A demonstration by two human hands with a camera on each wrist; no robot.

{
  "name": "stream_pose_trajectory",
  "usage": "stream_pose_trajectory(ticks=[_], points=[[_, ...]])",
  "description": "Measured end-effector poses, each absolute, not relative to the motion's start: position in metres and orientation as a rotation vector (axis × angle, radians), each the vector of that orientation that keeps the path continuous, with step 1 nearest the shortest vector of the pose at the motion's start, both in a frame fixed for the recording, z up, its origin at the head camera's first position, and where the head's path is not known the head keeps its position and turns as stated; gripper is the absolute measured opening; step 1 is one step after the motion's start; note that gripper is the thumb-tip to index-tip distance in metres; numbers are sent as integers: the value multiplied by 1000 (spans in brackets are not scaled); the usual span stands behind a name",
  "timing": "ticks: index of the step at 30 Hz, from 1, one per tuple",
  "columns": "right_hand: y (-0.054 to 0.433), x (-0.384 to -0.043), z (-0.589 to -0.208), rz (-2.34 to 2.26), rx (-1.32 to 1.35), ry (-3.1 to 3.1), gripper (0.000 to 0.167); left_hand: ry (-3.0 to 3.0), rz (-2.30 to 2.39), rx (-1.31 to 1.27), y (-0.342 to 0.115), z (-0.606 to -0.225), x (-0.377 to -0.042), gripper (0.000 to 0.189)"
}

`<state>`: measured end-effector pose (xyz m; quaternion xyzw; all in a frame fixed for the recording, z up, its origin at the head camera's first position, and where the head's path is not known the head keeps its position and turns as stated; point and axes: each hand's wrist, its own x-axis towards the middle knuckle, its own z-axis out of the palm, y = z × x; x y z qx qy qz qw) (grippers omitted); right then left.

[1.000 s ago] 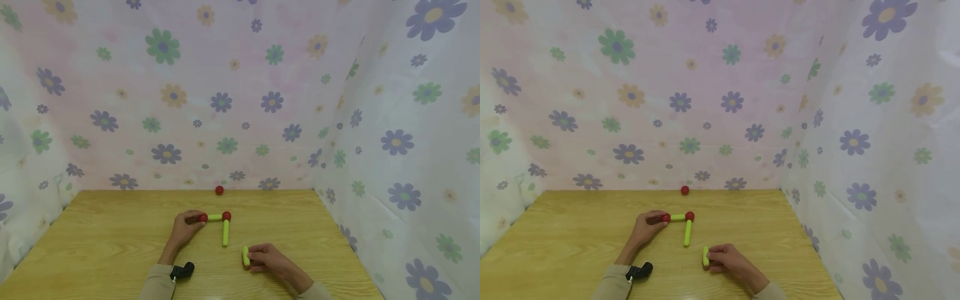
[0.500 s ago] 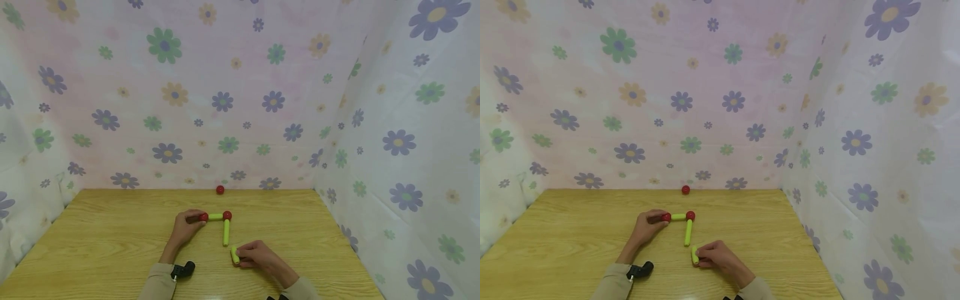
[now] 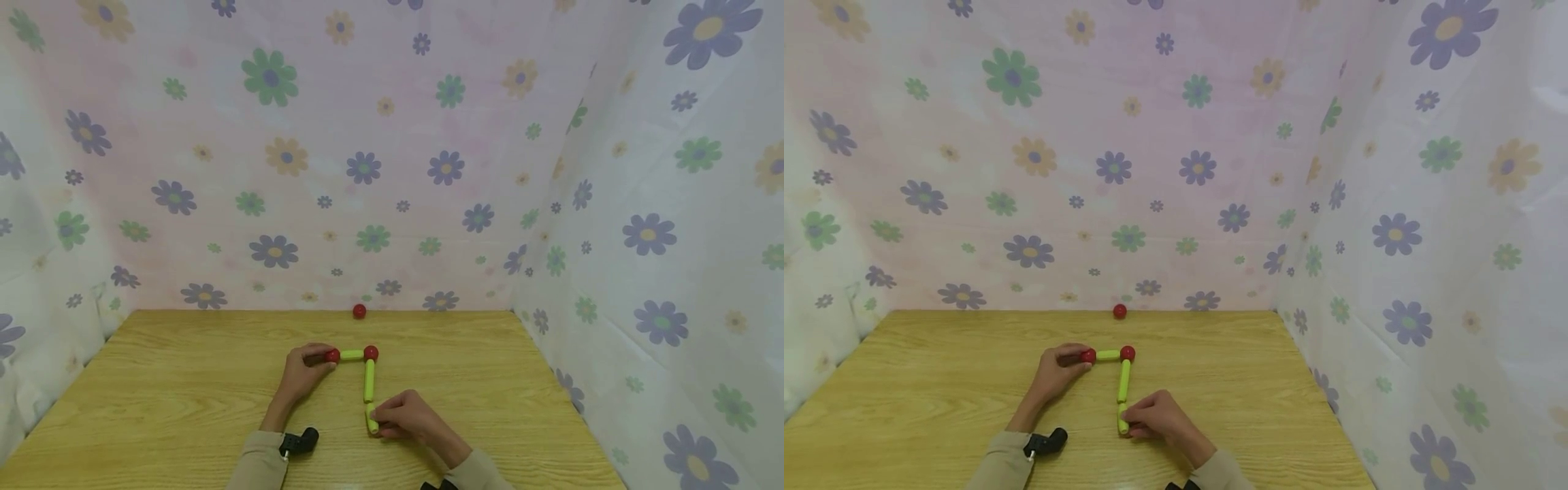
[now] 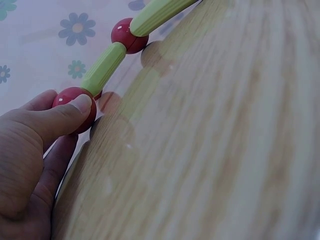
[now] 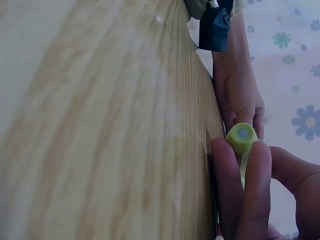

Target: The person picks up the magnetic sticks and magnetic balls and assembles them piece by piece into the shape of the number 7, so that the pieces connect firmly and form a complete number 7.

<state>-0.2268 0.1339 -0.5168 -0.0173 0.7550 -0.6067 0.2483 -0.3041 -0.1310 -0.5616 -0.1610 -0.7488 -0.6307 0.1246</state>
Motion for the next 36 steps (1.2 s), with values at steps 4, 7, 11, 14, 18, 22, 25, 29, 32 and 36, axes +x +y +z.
stream_pose_trajectory(ticks=[4, 7, 11, 14, 18, 22, 25, 29, 32, 36], points=[[130, -227, -513, -1653, -59, 2087, 17, -2161, -1838, -480, -130, -561, -305, 31], [129, -227, -512, -1648, -48, 2099, 17, -2175, -1846, -471, -130, -560, -304, 31], [128, -227, -513, -1646, -29, 2111, 17, -2185, -1862, -473, -131, -559, -303, 31], [128, -227, -513, -1652, -28, 2112, 18, -2168, -1858, -498, -132, -559, -303, 31], [128, -227, -514, -1660, -33, 2107, 19, -2148, -1854, -520, -132, -561, -303, 31], [127, -227, -515, -1670, -23, 2097, 18, -2157, -1862, -501, -132, -559, -302, 31], [127, -227, -515, -1676, -13, 2080, 19, -2169, -1864, -487, -132, -559, -301, 30], [127, -226, -513, -1665, -18, 2065, 26, -2162, -1862, -494, -132, -559, -301, 30], [128, -225, -511, -1646, -40, 2069, 30, -2154, -1856, -498, -131, -560, -301, 31], [130, -221, -506, -1631, -68, 2060, 34, -2159, -1860, -495, -131, -560, -302, 31]])
